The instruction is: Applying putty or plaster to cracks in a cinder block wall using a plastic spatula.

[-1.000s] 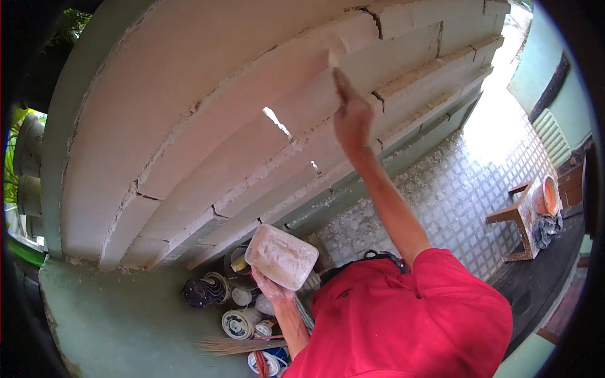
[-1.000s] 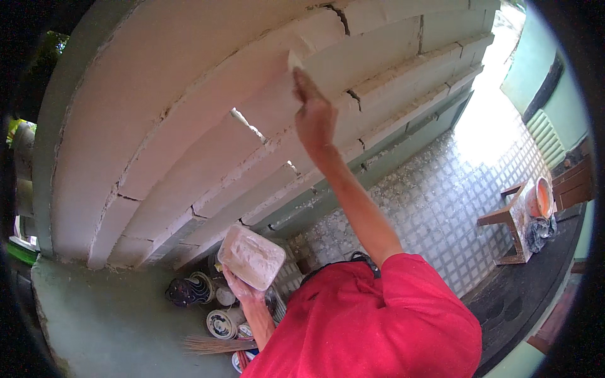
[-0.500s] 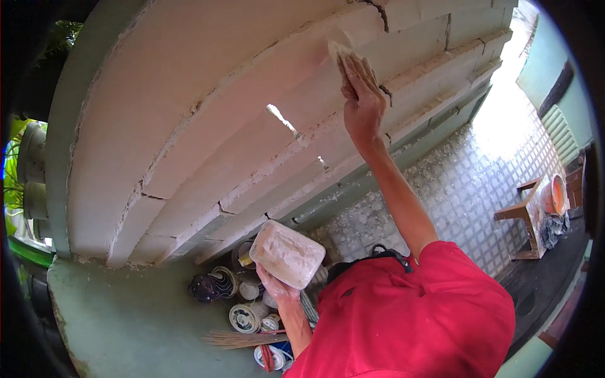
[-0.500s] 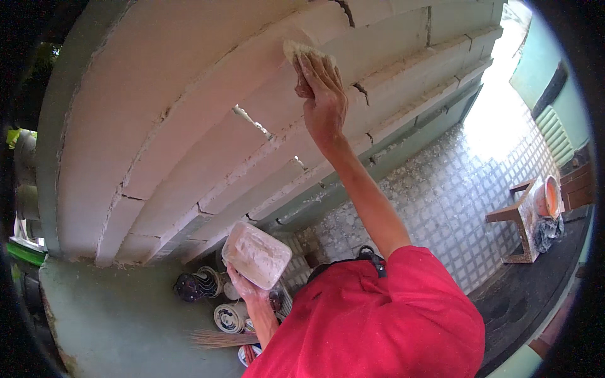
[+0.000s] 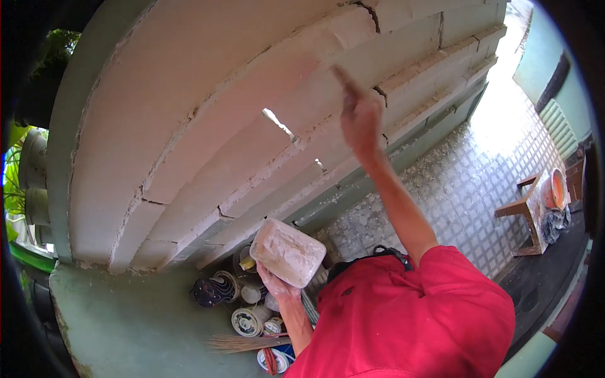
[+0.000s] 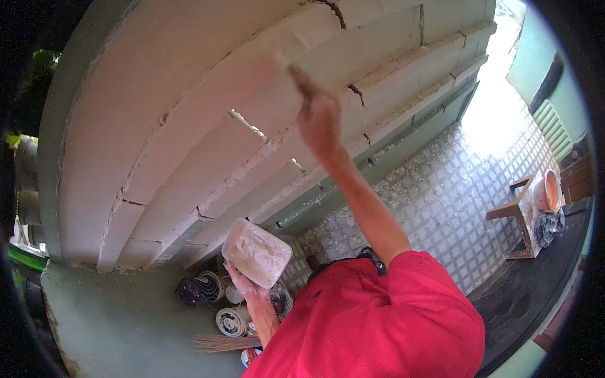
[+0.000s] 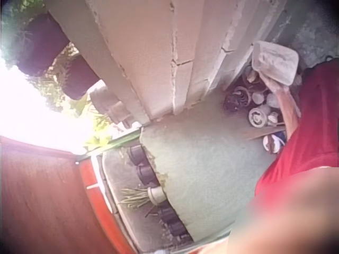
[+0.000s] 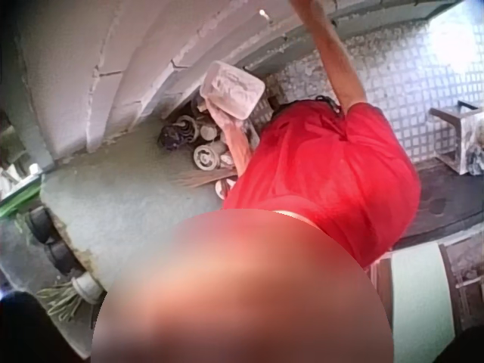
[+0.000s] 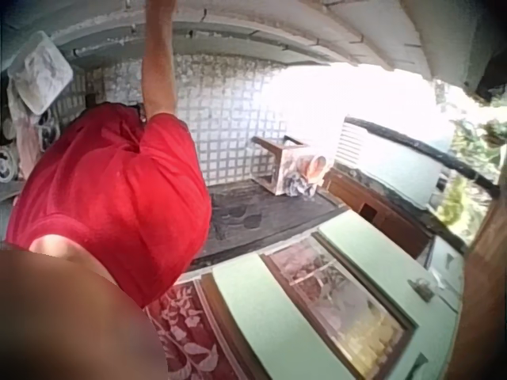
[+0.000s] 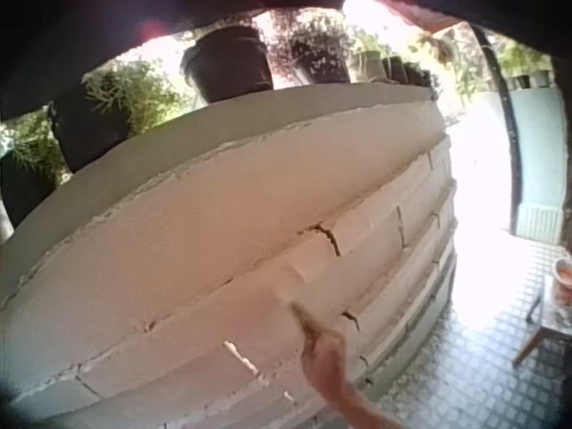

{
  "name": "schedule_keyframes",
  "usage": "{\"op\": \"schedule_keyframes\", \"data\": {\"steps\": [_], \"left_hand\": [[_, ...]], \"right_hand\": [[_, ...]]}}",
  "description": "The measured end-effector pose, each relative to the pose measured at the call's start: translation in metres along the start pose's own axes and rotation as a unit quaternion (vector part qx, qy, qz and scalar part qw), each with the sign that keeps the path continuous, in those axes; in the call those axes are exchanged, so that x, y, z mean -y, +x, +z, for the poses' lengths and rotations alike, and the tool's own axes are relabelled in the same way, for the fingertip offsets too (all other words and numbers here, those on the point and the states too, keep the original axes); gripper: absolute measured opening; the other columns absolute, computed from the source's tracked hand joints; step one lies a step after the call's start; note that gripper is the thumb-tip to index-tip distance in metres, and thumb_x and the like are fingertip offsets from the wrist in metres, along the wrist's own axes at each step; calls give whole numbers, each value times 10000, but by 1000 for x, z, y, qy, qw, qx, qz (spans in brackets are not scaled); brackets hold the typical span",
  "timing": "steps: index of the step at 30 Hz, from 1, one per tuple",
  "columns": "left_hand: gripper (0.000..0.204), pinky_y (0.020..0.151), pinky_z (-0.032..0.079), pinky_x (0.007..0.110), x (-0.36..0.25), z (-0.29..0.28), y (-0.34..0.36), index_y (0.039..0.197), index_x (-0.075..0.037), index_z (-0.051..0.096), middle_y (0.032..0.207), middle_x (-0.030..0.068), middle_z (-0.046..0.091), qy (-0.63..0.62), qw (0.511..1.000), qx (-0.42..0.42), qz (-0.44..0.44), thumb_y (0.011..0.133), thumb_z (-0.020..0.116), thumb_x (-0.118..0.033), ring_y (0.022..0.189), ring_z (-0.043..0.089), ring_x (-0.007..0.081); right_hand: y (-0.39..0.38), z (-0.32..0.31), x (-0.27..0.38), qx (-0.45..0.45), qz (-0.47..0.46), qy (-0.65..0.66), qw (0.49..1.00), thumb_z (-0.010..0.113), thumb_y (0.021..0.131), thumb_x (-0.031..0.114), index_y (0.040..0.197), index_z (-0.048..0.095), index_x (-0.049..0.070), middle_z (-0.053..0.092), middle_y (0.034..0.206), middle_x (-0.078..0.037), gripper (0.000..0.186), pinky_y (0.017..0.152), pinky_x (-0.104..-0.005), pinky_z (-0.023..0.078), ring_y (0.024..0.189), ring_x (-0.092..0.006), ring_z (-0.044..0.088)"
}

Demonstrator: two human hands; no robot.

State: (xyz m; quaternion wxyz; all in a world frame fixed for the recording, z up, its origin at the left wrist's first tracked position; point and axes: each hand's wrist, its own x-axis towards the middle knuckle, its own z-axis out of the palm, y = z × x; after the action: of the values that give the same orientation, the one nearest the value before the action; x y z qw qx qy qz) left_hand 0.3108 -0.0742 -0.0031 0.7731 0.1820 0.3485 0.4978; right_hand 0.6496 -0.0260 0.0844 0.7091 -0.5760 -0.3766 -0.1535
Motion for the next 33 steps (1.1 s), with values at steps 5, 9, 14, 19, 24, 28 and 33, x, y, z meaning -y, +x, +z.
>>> {"op": "schedule_keyframes", "data": {"steps": [5,9,14,19,24,28,33], "left_hand": [[610,1038,441,526,7,-5,-2,1441,-130,399,1426,95,474,-5,1000,8,-6,959,413,-503,1276,487,329],[603,1036,442,528,8,-5,-2,1436,-126,406,1422,95,478,-12,1000,18,-13,961,414,-497,1271,491,331],[598,1037,440,532,7,0,-1,1437,-131,408,1426,94,476,-12,1000,22,-4,963,413,-496,1271,492,335],[598,1030,441,549,11,-13,-3,1438,-148,411,1430,86,474,-46,998,35,-22,957,430,-504,1275,488,338],[584,1032,441,540,15,-11,4,1437,-143,411,1424,88,478,-13,999,40,-21,965,426,-487,1270,491,332],[571,1042,436,524,20,-1,8,1435,-128,410,1416,87,484,-9,998,64,-26,971,428,-460,1264,496,325],[577,1038,443,511,24,15,4,1431,-115,407,1409,88,488,-7,997,67,-42,968,430,-457,1263,498,320]], "right_hand": [[17,-3,3,21,69,-111,991,414,756,-181,1252,630,74,656,1188,-155,598,866,-331,547,1027,-260,680],[-17,34,17,25,10,23,999,433,730,-174,1243,638,91,667,1152,-151,613,855,-338,548,982,-274,687],[4,15,-1,22,-39,-41,998,456,744,-129,1248,641,125,663,1120,-168,593,837,-382,540,954,-312,680],[39,-12,-7,-30,29,-155,987,453,755,-119,1247,641,143,655,1124,-177,588,825,-377,542,945,-324,680],[7,18,29,29,55,-2,998,443,764,-152,1265,624,107,654,1161,-155,593,832,-339,544,978,-264,693],[16,13,29,88,24,48,995,438,769,-173,1282,608,86,647,1212,-129,599,848,-306,550,990,-228,697],[35,-8,9,41,-40,-90,994,472,763,-174,1259,627,108,650,1216,-113,591,837,-312,560,970,-231,698]]}}
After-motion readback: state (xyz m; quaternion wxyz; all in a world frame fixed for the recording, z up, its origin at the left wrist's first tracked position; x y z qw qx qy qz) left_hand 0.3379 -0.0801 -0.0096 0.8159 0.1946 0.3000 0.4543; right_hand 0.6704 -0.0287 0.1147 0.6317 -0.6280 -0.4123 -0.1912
